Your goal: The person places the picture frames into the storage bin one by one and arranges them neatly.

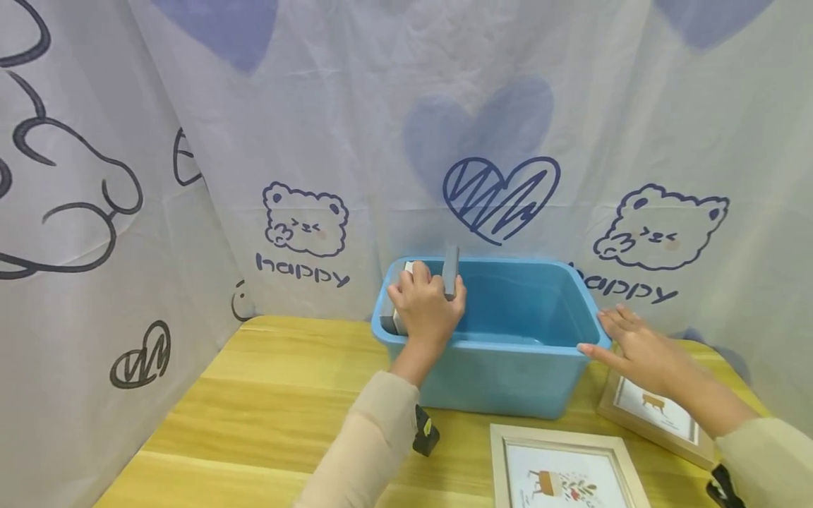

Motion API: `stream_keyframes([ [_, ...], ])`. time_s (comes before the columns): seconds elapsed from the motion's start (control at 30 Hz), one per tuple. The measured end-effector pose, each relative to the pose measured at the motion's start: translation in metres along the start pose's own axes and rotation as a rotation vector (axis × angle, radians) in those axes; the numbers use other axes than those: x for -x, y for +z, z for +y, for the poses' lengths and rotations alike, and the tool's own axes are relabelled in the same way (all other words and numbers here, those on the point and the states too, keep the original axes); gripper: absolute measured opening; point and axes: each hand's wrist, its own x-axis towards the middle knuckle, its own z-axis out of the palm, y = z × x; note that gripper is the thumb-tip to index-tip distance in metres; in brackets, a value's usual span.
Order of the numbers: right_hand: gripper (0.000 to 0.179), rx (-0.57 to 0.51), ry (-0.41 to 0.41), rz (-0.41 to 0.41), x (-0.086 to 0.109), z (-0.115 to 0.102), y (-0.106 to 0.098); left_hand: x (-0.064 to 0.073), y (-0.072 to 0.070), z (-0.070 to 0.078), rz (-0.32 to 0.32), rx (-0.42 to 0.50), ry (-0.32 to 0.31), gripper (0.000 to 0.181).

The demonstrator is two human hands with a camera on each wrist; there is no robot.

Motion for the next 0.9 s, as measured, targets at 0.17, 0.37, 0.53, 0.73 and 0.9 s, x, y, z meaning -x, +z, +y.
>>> stream_keyframes([
  [0.17,0.080,-0.020,-0.003,0.013,0.001,0.001,0.002,0.006,-0.002,0.001,-0.068,-0.083,-0.007,0.037],
  [0.37,0.080,-0.028,0.001,0.013,0.001,0.002,0.002,0.005,-0.006,-0.005,-0.168,-0.171,0.021,0.040],
  [0.53,0.081,-0.030,0.009,0.005,0.001,0.002,0.002,0.006,-0.011,-0.013,-0.260,-0.231,0.032,0.043],
  [0.73,0.080,-0.019,0.011,0.002,0.002,0.002,0.003,0.008,-0.015,-0.017,-0.362,-0.296,0.029,0.046],
  [0.9,0.080,-0.011,0.007,0.009,0.001,0.002,0.003,0.005,-0.018,-0.017,-0.420,-0.341,0.044,0.046],
])
